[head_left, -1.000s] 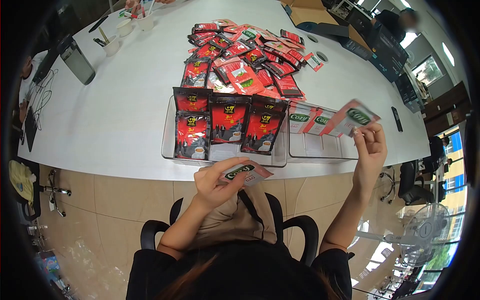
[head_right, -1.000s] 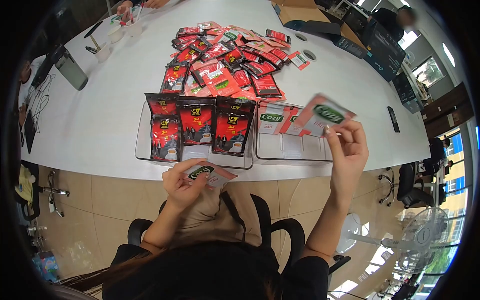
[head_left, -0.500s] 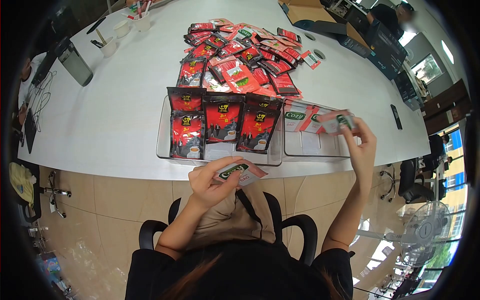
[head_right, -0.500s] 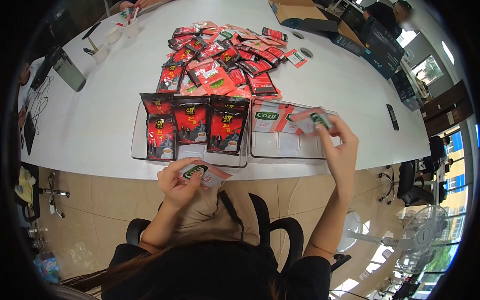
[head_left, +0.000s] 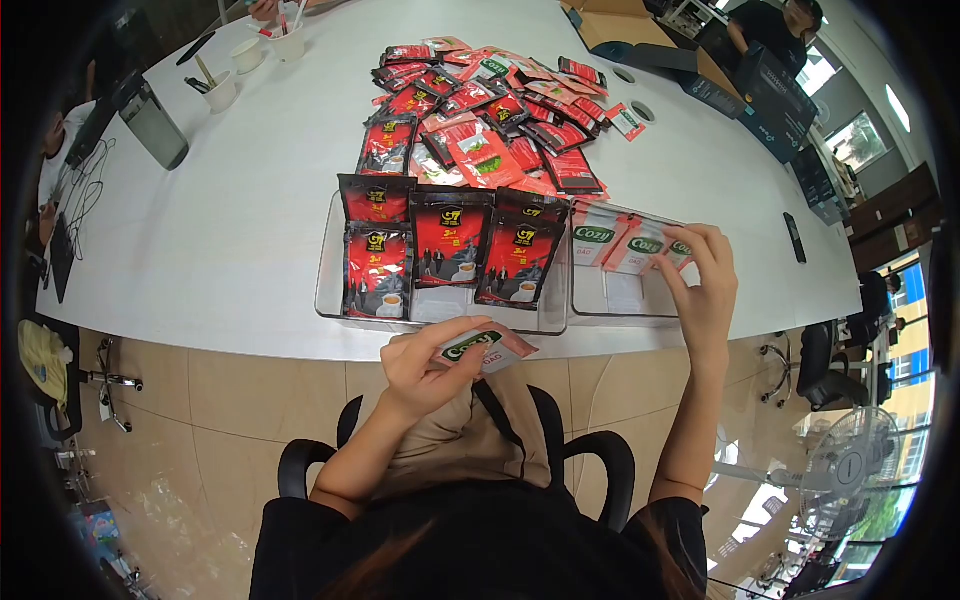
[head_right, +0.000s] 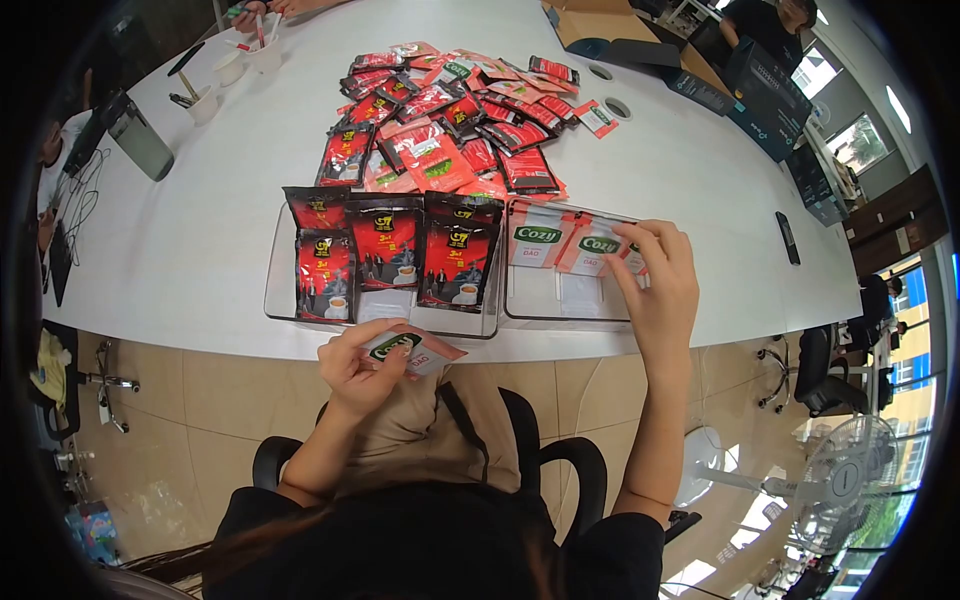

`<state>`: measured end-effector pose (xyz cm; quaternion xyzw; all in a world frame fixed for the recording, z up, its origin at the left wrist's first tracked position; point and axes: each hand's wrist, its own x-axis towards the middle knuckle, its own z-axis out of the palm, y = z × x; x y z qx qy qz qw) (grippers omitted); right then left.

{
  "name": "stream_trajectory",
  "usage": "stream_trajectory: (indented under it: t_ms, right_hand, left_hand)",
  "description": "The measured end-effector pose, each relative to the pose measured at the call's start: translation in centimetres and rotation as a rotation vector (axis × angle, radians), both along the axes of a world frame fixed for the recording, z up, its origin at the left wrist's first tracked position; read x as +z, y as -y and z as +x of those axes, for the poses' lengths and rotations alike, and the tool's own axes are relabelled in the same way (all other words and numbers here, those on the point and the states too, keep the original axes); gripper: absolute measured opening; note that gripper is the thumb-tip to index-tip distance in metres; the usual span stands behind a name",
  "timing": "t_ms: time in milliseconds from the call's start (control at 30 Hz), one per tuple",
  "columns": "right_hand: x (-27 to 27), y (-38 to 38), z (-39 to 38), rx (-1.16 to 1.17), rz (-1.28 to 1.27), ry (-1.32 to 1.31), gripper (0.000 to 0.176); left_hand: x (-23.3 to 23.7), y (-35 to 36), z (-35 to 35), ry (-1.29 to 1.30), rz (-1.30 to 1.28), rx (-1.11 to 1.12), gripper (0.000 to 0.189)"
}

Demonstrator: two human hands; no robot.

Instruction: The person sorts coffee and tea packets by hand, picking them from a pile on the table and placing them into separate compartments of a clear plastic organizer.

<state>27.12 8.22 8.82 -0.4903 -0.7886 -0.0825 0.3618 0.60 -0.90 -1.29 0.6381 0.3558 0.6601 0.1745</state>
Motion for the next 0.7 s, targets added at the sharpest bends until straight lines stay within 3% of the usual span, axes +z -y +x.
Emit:
stream_trajectory:
  t_ms: [100, 200, 700]
  right_hand:
    - [-0.1, 0.3, 1.5, 0.079, -0.281, -0.027, 0.021]
    - [0.2, 0.3, 1.4, 0.224, -0.798, -0.061, 0.029]
    - [-0.5, -0.5, 0.4, 0.376, -0.701, 0.018, 0.035]
  left_hand:
    - [-0.1, 0.0, 0.0, 0.001, 0.004, 0.004, 0.032]
    - [0.1, 0.0, 0.1, -0.005, 0.008, 0.009, 0.032]
    - [0.1, 0.0, 0.1, -0.017, -0.003, 0.014, 0.031]
